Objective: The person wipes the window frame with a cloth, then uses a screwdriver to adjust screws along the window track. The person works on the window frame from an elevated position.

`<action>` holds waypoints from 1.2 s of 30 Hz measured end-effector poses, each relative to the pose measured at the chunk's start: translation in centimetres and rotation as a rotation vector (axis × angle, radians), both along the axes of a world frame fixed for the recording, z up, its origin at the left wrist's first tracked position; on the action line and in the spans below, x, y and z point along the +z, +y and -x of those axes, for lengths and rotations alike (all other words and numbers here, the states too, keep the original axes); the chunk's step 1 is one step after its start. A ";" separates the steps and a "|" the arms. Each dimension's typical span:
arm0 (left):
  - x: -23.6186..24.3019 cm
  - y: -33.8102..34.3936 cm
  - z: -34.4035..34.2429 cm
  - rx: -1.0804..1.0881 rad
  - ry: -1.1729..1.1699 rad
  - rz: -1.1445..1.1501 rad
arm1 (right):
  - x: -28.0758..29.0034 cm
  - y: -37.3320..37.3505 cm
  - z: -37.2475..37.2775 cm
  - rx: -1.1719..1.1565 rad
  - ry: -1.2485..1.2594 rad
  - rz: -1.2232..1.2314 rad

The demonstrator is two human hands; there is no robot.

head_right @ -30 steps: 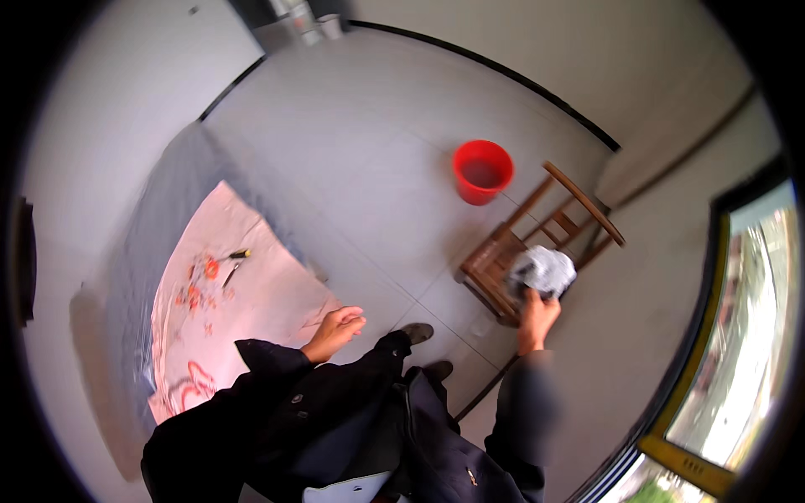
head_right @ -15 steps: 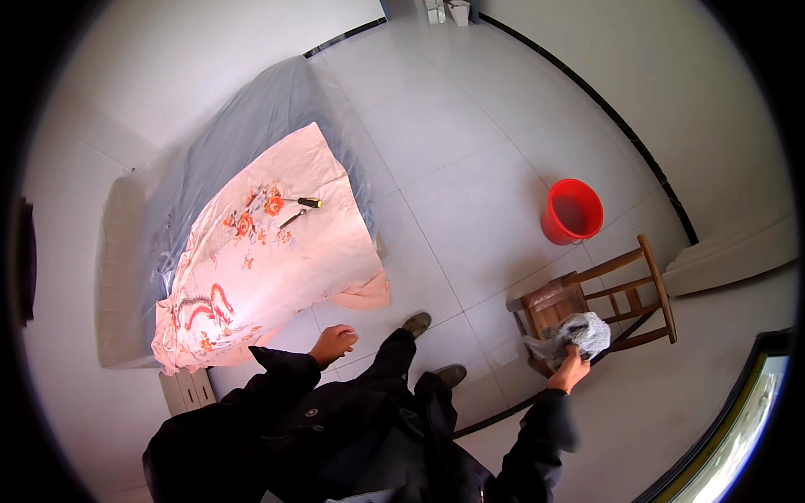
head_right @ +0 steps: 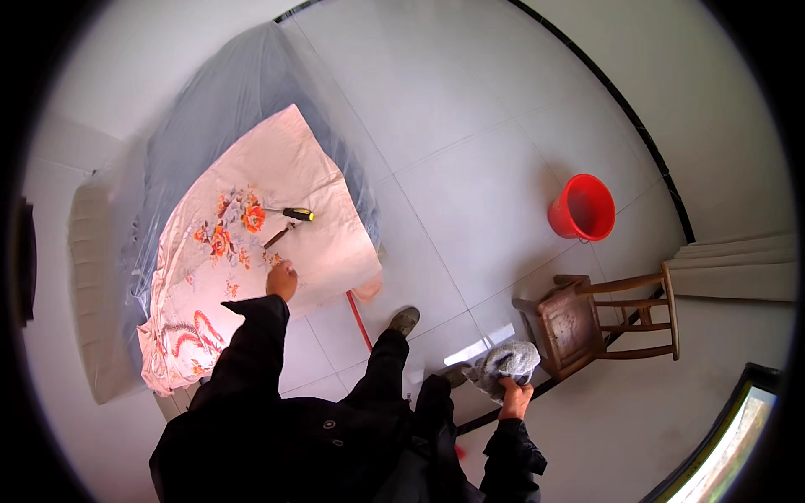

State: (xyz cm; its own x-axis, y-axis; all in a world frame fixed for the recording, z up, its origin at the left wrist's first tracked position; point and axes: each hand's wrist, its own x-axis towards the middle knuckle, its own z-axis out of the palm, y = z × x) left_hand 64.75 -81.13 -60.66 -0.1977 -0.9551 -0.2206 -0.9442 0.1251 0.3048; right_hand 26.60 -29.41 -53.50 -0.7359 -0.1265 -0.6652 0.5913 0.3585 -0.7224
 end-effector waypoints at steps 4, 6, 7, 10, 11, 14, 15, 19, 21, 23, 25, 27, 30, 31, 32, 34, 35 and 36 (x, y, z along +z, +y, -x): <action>-0.3 -6.6 1.5 -0.045 -0.036 0.121 | 0.2 -4.5 -1.5 0.126 -0.040 -0.095; 0.0 -8.4 2.6 -0.025 -0.040 0.158 | 0.3 -7.0 -2.6 0.088 -0.064 0.007; -0.5 -9.7 2.4 -0.058 -0.078 0.207 | 0.1 -8.0 -2.7 0.124 -0.083 0.008; -1.8 -11.3 2.1 -0.158 -0.108 0.265 | 0.5 -10.6 -3.3 0.254 -0.088 -0.029; -1.7 -11.9 2.6 -0.195 -0.201 0.122 | 0.9 -11.8 -3.7 0.247 -0.066 -0.017; -2.7 -12.2 2.4 -0.333 -0.203 0.224 | 1.4 -14.1 -4.9 0.230 -0.044 0.010; -2.7 -12.6 2.1 -0.377 -0.245 0.206 | 1.2 -14.3 -5.2 0.226 -0.068 0.010; -2.4 -13.5 2.0 -0.575 -0.301 0.211 | 1.1 -14.2 -6.1 0.254 -0.109 -0.012; -0.3 -13.4 2.7 -0.638 -0.247 0.214 | 1.6 -14.8 -6.8 0.237 -0.100 -0.004; 0.0 -13.5 2.3 -0.668 -0.193 0.313 | 1.9 -15.2 -7.4 0.223 -0.100 0.009; 0.5 -13.6 3.1 -0.688 -0.176 0.393 | 2.4 -15.8 -7.9 0.217 -0.090 0.015; 1.4 -13.6 5.0 -0.742 -0.164 0.438 | 2.3 -16.1 -8.0 0.276 -0.077 0.002; 0.2 -14.1 7.5 -0.771 -0.178 0.210 | 1.4 -15.0 -8.5 0.275 -0.142 0.046; -0.8 -14.5 7.7 -0.750 -0.168 0.117 | 1.8 -15.4 -8.8 0.233 -0.143 0.076; -1.4 -13.7 8.1 -0.733 -0.133 0.165 | 2.4 -15.5 -8.6 0.188 -0.134 0.100; -1.7 -14.0 7.9 -0.638 -0.125 0.046 | 2.8 -15.5 -7.9 0.278 -0.136 0.069; -2.8 -14.4 7.1 -0.632 -0.134 0.080 | 2.6 -15.4 -7.8 0.283 -0.108 0.103; -3.1 -14.8 7.4 -0.605 -0.184 0.052 | 1.6 -15.4 -7.9 0.277 -0.078 0.135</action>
State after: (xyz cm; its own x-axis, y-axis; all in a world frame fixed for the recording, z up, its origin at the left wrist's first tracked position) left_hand 57.39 -95.94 -63.78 -0.6688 -0.6970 -0.2587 -0.7385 0.6630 0.1230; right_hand 34.50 -44.83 -51.85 -0.6087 -0.4058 -0.6818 0.5401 0.4175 -0.7307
